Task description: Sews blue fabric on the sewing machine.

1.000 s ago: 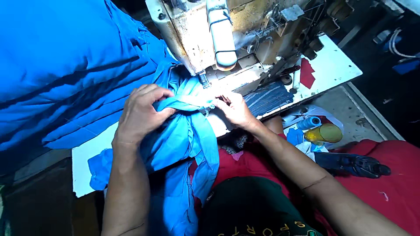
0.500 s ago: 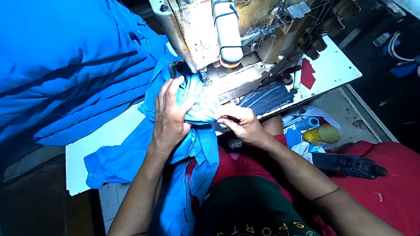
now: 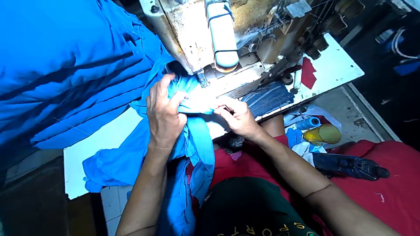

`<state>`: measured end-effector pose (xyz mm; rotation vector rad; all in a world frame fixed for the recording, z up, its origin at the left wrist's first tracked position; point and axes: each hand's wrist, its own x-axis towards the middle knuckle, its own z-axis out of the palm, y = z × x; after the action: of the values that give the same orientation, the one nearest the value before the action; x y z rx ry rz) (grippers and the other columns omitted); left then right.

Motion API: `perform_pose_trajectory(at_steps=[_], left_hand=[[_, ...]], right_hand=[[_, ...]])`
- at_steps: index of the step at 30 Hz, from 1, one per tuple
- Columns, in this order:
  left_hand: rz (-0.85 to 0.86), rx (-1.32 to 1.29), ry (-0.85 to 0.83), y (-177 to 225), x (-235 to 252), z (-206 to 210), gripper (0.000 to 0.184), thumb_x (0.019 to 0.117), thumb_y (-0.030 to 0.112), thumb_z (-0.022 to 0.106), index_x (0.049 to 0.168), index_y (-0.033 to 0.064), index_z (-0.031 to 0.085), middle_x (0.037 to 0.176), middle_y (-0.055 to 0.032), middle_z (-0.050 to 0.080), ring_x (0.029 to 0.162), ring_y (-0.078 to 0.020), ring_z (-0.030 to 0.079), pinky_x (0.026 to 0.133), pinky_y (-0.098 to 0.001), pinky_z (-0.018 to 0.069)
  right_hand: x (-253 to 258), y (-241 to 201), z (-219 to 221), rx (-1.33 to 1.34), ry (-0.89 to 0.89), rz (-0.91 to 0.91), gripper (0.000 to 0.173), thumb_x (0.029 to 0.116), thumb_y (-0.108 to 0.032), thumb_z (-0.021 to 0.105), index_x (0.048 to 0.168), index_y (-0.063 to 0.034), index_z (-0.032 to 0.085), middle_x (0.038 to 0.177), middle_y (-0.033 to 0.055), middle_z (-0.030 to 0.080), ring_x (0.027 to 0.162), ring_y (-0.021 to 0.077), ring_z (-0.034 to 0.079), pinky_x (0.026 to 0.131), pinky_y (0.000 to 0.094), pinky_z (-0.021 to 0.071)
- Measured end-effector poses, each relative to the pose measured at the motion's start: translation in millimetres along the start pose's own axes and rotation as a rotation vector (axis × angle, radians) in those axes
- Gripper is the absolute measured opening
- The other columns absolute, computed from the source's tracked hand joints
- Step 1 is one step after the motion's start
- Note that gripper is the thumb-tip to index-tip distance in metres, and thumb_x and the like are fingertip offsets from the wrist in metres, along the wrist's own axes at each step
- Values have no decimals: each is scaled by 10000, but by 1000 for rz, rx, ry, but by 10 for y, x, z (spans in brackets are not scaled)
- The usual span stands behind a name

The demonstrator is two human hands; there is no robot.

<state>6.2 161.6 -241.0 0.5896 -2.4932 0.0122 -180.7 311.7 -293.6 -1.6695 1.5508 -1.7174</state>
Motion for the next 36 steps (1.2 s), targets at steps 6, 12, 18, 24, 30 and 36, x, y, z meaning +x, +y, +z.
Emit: perform_pose_trajectory(at_steps=[6,12,18,24,30,36], left_hand=[[-34,-126,38,-27,-5,24,381,848,-1,642,1207,94,728,1583,-149,411,1451,-333,405,1170,-464,399],[-3,-214,107,-10,-76,98,399,854,76,665,1248,108,725,1563,-126,451,1445,-293,426,1171,-438,412],[10,-225,137,46,-109,94,359,855,258,672,1179,123,746,1567,-136,451,1476,-328,382,1190,-519,355],[-31,-218,269,71,4,-69,209,973,242,635,1080,114,761,1514,-114,516,1430,-305,441,1170,-508,374],[-297,-205,102,-78,558,-224,370,973,408,647,1223,143,710,1509,-140,491,1326,-255,532,1055,-430,488],[-398,-49,-331,-151,830,12,806,809,526,790,1450,103,544,1413,-200,546,1287,-419,547,981,-679,483]], right_hand=[[75,-19,35,-27,29,50,105,985,-18,629,1078,-24,676,924,70,677,749,107,637,663,255,563],[222,112,149,-66,105,21,160,993,-9,604,1125,-9,694,982,84,710,854,104,680,782,264,583],[67,-45,17,-62,62,2,223,991,4,618,1201,-24,690,1096,76,724,911,111,697,787,265,599],[-41,-171,-248,-94,65,23,253,985,-15,632,1224,-37,712,1178,52,734,808,71,675,702,240,586],[-68,-571,-742,-160,124,-154,184,979,14,626,1146,39,699,1135,115,721,977,168,717,833,331,634],[19,-792,-1563,-416,371,-251,238,1009,-83,624,1225,5,670,1112,81,730,885,164,728,735,330,638]])
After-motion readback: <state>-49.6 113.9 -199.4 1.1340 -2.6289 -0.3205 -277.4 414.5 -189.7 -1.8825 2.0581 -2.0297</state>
